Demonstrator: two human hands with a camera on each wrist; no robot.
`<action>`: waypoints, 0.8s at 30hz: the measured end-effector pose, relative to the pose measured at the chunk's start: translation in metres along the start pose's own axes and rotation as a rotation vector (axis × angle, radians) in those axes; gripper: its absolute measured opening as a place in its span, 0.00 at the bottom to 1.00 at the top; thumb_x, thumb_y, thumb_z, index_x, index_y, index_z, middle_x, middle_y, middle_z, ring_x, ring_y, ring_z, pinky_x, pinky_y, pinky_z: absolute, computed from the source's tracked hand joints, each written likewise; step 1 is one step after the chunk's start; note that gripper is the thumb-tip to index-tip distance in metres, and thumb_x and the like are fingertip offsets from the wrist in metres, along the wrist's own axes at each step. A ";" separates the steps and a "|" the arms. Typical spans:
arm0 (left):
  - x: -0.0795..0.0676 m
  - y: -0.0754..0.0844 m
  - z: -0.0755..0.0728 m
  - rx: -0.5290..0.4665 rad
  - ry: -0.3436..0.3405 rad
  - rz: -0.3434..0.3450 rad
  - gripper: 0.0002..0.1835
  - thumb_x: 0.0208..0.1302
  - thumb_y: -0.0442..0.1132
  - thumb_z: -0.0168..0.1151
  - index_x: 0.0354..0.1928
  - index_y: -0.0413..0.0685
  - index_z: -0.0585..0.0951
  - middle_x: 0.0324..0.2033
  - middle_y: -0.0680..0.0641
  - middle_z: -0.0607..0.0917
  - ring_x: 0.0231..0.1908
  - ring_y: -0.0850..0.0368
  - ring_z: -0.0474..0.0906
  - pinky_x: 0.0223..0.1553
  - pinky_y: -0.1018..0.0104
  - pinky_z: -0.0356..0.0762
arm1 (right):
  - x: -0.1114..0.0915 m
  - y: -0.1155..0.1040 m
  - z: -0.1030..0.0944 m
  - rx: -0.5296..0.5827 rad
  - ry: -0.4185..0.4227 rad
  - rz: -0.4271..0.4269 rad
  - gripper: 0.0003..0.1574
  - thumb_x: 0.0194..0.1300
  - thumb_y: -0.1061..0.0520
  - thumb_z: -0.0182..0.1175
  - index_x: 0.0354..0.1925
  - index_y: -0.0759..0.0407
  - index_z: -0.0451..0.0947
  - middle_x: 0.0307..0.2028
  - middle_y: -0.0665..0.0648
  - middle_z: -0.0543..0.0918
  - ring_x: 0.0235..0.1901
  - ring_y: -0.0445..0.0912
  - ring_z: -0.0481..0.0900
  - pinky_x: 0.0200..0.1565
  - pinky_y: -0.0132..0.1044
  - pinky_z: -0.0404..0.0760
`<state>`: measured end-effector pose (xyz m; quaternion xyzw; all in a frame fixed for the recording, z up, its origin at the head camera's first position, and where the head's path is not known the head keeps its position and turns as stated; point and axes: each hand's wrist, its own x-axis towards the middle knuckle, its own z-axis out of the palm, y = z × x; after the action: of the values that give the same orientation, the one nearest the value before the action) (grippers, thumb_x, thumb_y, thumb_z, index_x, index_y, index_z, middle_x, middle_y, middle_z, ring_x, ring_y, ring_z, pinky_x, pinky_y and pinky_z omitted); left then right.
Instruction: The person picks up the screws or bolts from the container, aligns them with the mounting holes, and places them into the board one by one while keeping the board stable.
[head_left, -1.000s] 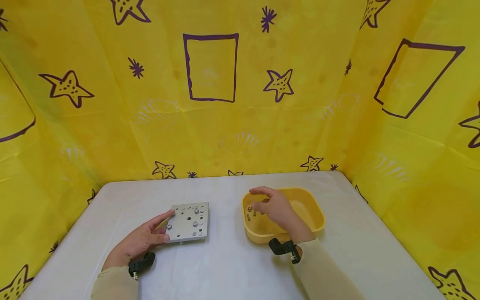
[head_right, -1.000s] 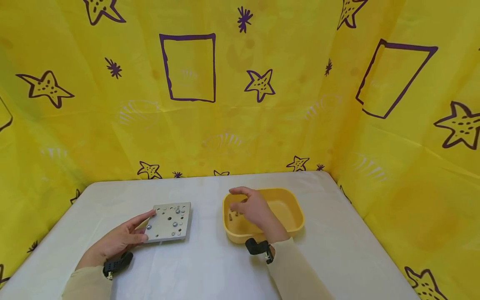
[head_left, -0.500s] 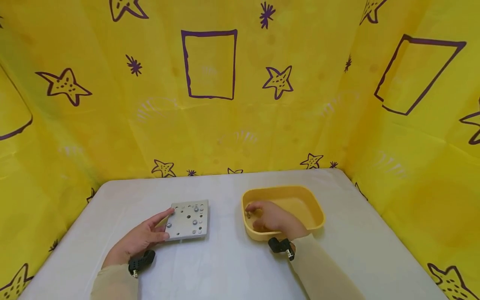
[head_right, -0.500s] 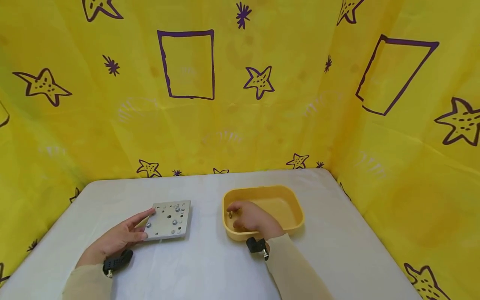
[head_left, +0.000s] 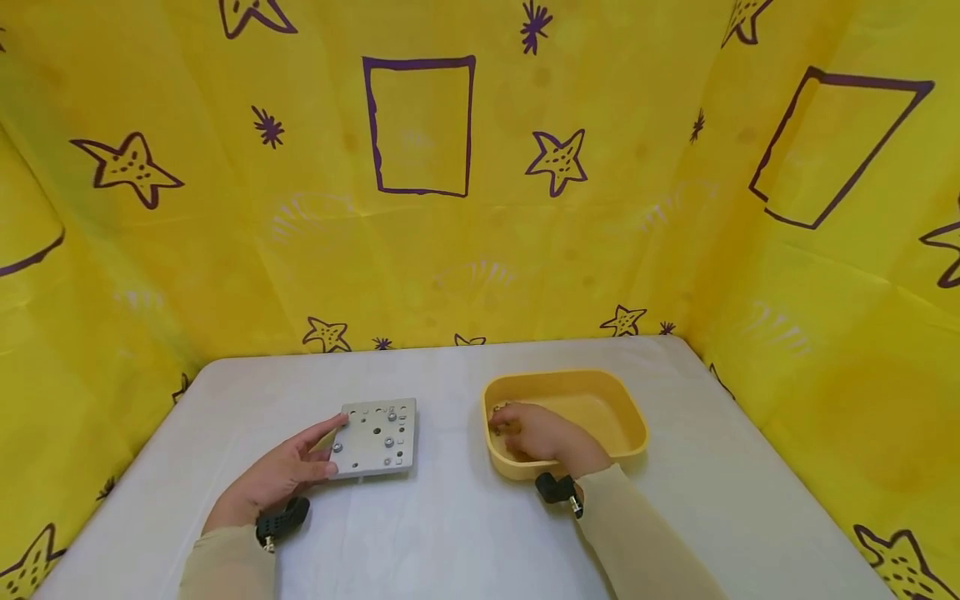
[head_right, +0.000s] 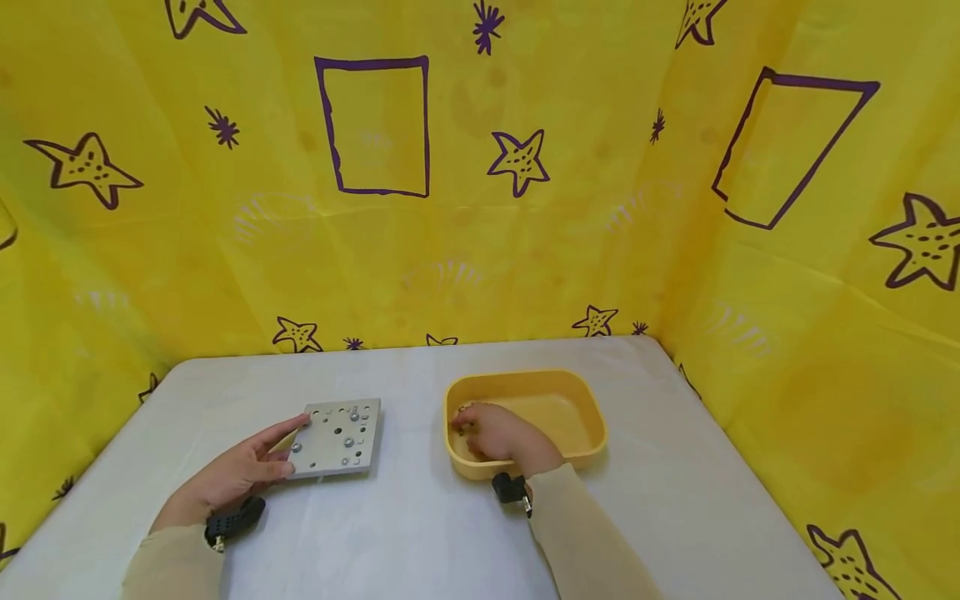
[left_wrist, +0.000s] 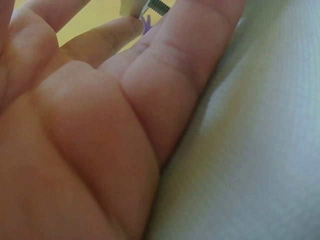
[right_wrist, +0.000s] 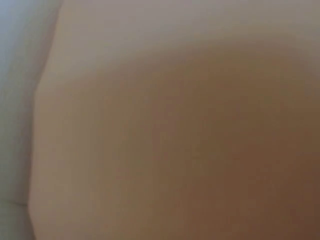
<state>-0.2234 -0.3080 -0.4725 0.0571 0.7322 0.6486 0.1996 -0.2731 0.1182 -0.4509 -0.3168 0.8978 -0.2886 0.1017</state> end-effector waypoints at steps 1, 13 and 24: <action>0.000 -0.001 0.000 -0.008 -0.008 0.003 0.47 0.61 0.33 0.71 0.79 0.53 0.56 0.77 0.35 0.46 0.64 0.46 0.69 0.56 0.61 0.75 | 0.000 0.000 0.000 -0.009 0.001 -0.011 0.20 0.65 0.67 0.59 0.55 0.59 0.81 0.53 0.55 0.81 0.55 0.51 0.76 0.62 0.49 0.69; 0.001 0.002 0.002 0.014 0.036 -0.012 0.47 0.59 0.34 0.72 0.78 0.57 0.59 0.77 0.37 0.46 0.66 0.42 0.67 0.55 0.60 0.76 | 0.003 -0.006 0.001 -0.165 0.053 -0.020 0.14 0.60 0.66 0.63 0.45 0.57 0.86 0.45 0.54 0.85 0.52 0.51 0.78 0.58 0.46 0.73; 0.001 -0.003 0.002 -0.026 -0.043 0.029 0.47 0.63 0.32 0.68 0.79 0.49 0.53 0.76 0.35 0.46 0.64 0.51 0.70 0.56 0.62 0.74 | 0.002 -0.009 0.003 -0.201 0.071 0.093 0.11 0.59 0.66 0.64 0.36 0.54 0.88 0.37 0.48 0.83 0.40 0.45 0.78 0.50 0.42 0.78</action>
<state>-0.2230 -0.3067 -0.4754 0.0788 0.7184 0.6595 0.2065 -0.2686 0.1097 -0.4482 -0.2728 0.9390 -0.2032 0.0509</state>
